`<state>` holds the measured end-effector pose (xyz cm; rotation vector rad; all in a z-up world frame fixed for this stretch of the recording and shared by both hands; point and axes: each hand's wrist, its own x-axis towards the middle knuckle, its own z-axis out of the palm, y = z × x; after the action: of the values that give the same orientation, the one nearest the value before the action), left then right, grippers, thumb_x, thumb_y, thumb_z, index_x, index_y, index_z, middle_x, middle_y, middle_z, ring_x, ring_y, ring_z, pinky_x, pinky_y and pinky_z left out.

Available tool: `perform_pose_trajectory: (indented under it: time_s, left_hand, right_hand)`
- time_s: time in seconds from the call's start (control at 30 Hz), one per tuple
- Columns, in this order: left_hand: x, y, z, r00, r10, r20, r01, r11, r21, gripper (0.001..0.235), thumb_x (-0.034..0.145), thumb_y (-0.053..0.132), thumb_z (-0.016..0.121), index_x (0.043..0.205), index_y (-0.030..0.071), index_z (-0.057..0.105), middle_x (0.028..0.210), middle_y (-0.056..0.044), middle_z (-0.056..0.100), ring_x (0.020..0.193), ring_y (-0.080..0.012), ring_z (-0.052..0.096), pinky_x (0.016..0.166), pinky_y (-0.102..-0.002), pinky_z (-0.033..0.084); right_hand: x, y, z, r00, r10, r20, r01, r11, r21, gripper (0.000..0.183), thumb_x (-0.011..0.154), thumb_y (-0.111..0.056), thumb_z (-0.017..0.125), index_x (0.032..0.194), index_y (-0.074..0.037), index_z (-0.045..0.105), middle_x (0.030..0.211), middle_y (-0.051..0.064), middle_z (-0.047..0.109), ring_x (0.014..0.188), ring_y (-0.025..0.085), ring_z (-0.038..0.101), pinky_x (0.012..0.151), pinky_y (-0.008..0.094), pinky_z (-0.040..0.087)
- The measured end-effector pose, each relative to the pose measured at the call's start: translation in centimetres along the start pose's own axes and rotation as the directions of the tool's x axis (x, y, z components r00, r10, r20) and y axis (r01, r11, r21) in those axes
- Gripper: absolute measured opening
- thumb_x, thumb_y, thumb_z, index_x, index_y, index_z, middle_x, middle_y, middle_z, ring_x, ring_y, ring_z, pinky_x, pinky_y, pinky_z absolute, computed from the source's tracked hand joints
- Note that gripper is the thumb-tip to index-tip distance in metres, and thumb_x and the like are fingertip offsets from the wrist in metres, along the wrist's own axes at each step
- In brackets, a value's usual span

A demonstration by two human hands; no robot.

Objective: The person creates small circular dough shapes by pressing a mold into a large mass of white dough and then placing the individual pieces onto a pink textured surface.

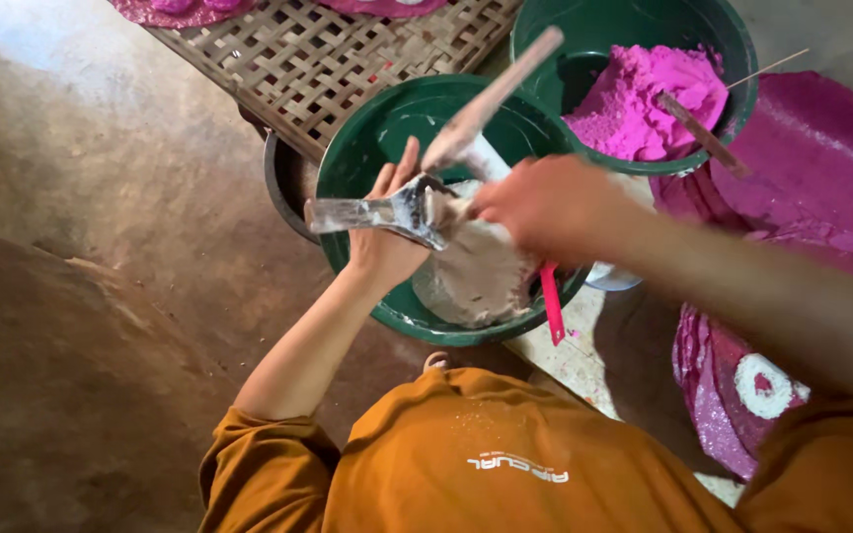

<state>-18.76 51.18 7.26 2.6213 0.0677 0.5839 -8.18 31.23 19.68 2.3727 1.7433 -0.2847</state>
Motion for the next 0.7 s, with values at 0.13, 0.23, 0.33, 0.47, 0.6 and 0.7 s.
perform_pose_trajectory:
  time_s: [0.13,0.23,0.33,0.47,0.6,0.7]
  left_hand:
    - [-1.6,-0.5,0.6,0.993,0.069,0.092,-0.055,0.987,-0.151,0.080,0.075,0.036,0.079,0.146,0.011,0.053,0.142,-0.013,0.058,0.122,-0.0332,0.059,0.098,-0.044,0.050]
    - [-2.7,-2.1,0.0,0.991,0.133,0.019,-0.130,0.984,-0.121,0.065,0.080,0.038,0.078,0.137,0.013,0.060,0.148,-0.010,0.058,0.126,-0.0299,0.059,0.103,-0.043,0.050]
    - [-2.4,-3.6,-1.6,0.994,0.111,-0.022,-0.112,0.993,-0.034,0.054,0.082,0.042,0.080,0.129,0.018,0.064,0.149,-0.008,0.058,0.127,-0.0261,0.060,0.106,-0.041,0.049]
    - [-1.4,-2.4,-2.3,0.992,0.125,0.022,-0.124,0.992,-0.035,0.059,0.080,0.037,0.079,0.133,0.016,0.062,0.154,-0.010,0.057,0.124,-0.0289,0.060,0.096,-0.039,0.050]
    - [-0.4,0.3,-1.1,0.983,-0.089,0.160,0.112,0.983,-0.142,0.081,0.078,0.036,0.077,0.152,0.017,0.049,0.141,-0.009,0.060,0.121,-0.0289,0.061,0.098,-0.040,0.050]
    - [-0.3,0.6,-0.7,0.992,-0.060,0.111,0.078,0.984,-0.159,0.082,0.075,0.037,0.079,0.149,0.017,0.051,0.142,-0.010,0.060,0.120,-0.0311,0.060,0.097,-0.042,0.050]
  right_hand:
    - [-0.8,-5.7,1.4,0.935,-0.192,-0.299,0.079,0.933,-0.352,0.016,0.082,-0.019,0.063,0.095,-0.009,0.064,0.083,0.006,0.066,0.071,0.022,0.069,0.058,0.035,0.055]
    - [-3.6,-5.2,-1.0,0.938,-0.197,-0.285,0.094,0.936,-0.338,0.017,0.078,-0.017,0.064,0.094,-0.010,0.064,0.085,0.004,0.063,0.071,0.020,0.068,0.059,0.034,0.055]
    - [-6.6,-4.8,-5.4,0.981,0.004,-0.192,-0.059,0.959,-0.279,0.013,0.081,-0.015,0.064,0.093,-0.010,0.062,0.081,0.003,0.062,0.069,0.020,0.068,0.057,0.034,0.055]
    - [-5.0,-5.0,-6.2,0.972,0.005,-0.236,-0.064,0.969,-0.240,0.005,0.083,-0.016,0.064,0.087,-0.012,0.063,0.080,0.005,0.066,0.066,0.021,0.071,0.050,0.035,0.055]
    - [-0.2,-6.0,-0.6,0.960,-0.087,-0.267,-0.013,0.935,-0.354,0.008,0.082,-0.017,0.066,0.086,-0.010,0.064,0.076,0.005,0.068,0.064,0.021,0.072,0.049,0.031,0.056]
    - [0.1,-6.1,1.1,0.938,-0.133,-0.319,0.028,0.949,-0.314,0.013,0.080,-0.017,0.066,0.090,-0.009,0.064,0.078,0.007,0.068,0.065,0.021,0.072,0.053,0.031,0.056]
